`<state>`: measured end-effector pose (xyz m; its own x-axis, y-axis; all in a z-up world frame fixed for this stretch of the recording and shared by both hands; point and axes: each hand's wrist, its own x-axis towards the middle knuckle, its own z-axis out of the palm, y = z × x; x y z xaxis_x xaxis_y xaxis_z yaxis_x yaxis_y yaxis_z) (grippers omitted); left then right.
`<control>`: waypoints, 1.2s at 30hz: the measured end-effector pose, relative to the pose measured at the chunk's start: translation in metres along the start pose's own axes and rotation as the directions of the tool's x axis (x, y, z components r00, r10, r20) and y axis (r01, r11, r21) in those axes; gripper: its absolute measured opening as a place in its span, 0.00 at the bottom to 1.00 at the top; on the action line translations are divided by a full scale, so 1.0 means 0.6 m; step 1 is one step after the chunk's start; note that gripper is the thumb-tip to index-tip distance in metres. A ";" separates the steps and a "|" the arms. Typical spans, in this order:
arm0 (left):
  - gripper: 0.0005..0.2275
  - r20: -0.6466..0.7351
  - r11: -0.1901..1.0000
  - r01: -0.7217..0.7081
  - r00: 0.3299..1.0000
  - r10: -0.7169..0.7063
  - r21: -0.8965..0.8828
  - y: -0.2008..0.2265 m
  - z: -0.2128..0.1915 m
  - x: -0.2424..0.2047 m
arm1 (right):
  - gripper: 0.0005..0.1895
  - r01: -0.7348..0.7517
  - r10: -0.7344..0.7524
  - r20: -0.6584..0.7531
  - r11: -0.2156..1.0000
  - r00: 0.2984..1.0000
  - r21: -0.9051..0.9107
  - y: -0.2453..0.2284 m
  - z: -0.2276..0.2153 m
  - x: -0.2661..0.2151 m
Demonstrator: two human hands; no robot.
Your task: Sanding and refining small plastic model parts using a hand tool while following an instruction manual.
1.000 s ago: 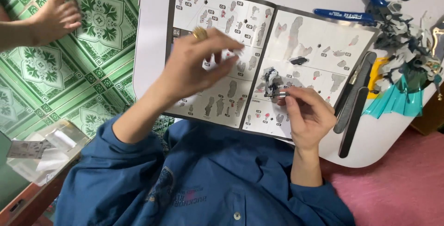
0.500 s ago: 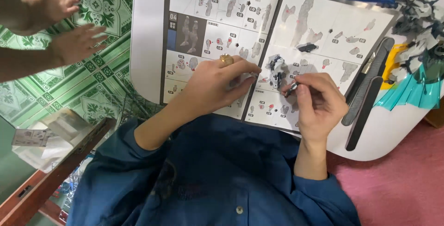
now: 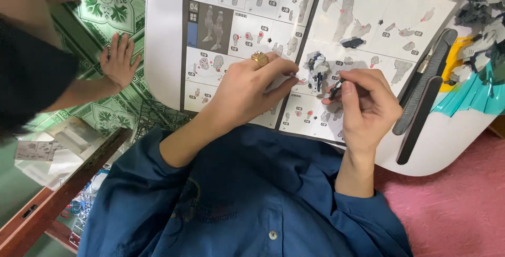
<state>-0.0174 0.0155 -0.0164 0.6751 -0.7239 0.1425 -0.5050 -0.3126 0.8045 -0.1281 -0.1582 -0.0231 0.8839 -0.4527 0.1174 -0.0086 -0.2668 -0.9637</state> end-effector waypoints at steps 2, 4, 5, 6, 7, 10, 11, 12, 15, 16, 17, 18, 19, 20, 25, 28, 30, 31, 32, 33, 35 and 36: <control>0.08 -0.035 0.997 -0.042 0.998 0.044 0.059 0.002 0.000 0.003 | 0.04 0.014 -0.014 0.002 1.000 1.000 0.010 0.007 0.000 -0.001; 0.07 -0.066 0.990 -0.079 0.994 0.087 0.118 0.003 0.003 0.003 | 0.04 0.025 -0.025 0.006 0.999 1.000 0.020 0.013 -0.001 -0.001; 0.06 -0.093 0.977 -0.087 0.990 0.106 0.193 0.002 0.007 0.003 | 0.04 0.033 -0.033 0.012 0.999 0.999 0.002 0.017 -0.004 -0.001; 0.06 -0.118 0.959 -0.092 0.985 0.127 0.268 0.002 0.011 0.003 | 0.05 0.040 -0.040 0.019 0.999 0.999 -0.015 0.022 -0.006 -0.001; 0.06 -0.118 0.959 -0.088 0.985 0.123 0.268 0.000 0.015 0.002 | 0.05 0.037 -0.037 0.022 0.999 0.999 -0.014 0.018 -0.005 -0.001; 0.08 -0.123 0.957 -0.089 0.984 0.127 0.277 -0.003 0.017 0.000 | 0.05 0.086 -0.084 0.028 0.994 0.996 -0.064 0.018 -0.004 0.001; 0.09 -0.105 0.964 -0.075 0.989 0.105 0.257 -0.003 0.015 -0.001 | 0.05 0.073 -0.072 0.025 0.996 0.997 -0.060 0.023 -0.007 -0.001; 0.11 -0.086 0.970 -0.061 0.993 0.084 0.237 -0.002 0.012 -0.001 | 0.05 0.060 -0.059 0.023 0.997 0.998 -0.055 0.028 -0.009 -0.002; 0.13 -0.073 0.971 -0.029 0.996 0.047 0.236 -0.006 0.008 -0.008 | 0.06 0.067 -0.066 0.029 0.997 0.997 -0.037 0.031 -0.012 0.000; 0.13 -0.072 0.971 -0.027 0.996 0.045 0.236 -0.007 0.009 -0.008 | 0.06 0.065 -0.064 0.030 0.997 0.997 -0.036 0.027 -0.009 0.000; 0.13 -0.075 0.970 -0.025 0.996 0.044 0.243 -0.008 0.011 -0.008 | 0.06 0.046 -0.046 0.023 0.999 0.999 0.000 0.024 -0.006 -0.001; 0.13 -0.078 0.968 -0.023 0.996 0.044 0.250 -0.009 0.012 -0.008 | 0.06 0.027 -0.028 0.018 0.999 0.999 0.037 0.021 -0.004 -0.001; 0.13 -0.078 0.968 -0.022 0.996 0.043 0.250 -0.007 0.013 -0.007 | 0.06 0.027 -0.028 0.019 0.999 0.999 0.037 0.022 -0.004 -0.001; 0.12 -0.079 0.962 -0.024 0.996 0.047 0.273 -0.006 0.014 -0.006 | 0.06 0.031 -0.032 0.015 0.999 0.999 0.027 0.024 -0.005 -0.001; 0.08 -0.102 0.952 -0.035 0.992 0.069 0.305 -0.002 0.018 -0.004 | 0.07 0.022 -0.023 0.019 0.999 1.000 0.031 0.026 -0.006 -0.005; 0.04 -0.104 0.961 -0.050 0.991 0.081 0.271 -0.001 0.017 -0.003 | 0.07 0.011 -0.012 0.016 0.998 1.000 0.054 0.023 -0.003 -0.006; 0.04 -0.106 0.962 -0.062 0.990 0.093 0.266 -0.002 0.016 -0.004 | 0.07 -0.004 0.003 0.017 0.999 1.000 0.047 0.023 -0.004 -0.005; 0.04 -0.108 0.962 -0.061 0.990 0.093 0.266 -0.004 0.019 -0.005 | 0.07 -0.003 0.003 0.019 0.999 1.000 0.047 0.022 -0.002 -0.005; 0.04 -0.110 0.961 -0.061 0.989 0.094 0.269 -0.005 0.021 -0.006 | 0.07 0.002 -0.003 0.019 0.999 1.000 0.037 0.020 -0.001 -0.005; 0.04 -0.112 0.961 -0.061 0.989 0.095 0.270 -0.006 0.023 -0.007 | 0.07 0.007 -0.007 0.019 1.000 1.000 0.027 0.018 0.000 -0.004; 0.04 -0.127 0.969 -0.058 0.988 0.091 0.242 -0.002 0.021 -0.008 | 0.07 -0.007 0.006 0.016 0.999 1.000 0.037 0.021 -0.002 -0.006; 0.05 -0.142 0.975 -0.057 0.986 0.088 0.214 0.000 0.020 -0.008 | 0.07 -0.020 0.019 0.012 0.999 1.000 0.049 0.023 -0.004 -0.007</control>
<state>-0.0272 0.0117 -0.0243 0.6973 -0.6539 0.2936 -0.6459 -0.3958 0.6528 -0.1331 -0.1618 -0.0364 0.8892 -0.4474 0.0961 -0.0029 -0.2155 -0.9765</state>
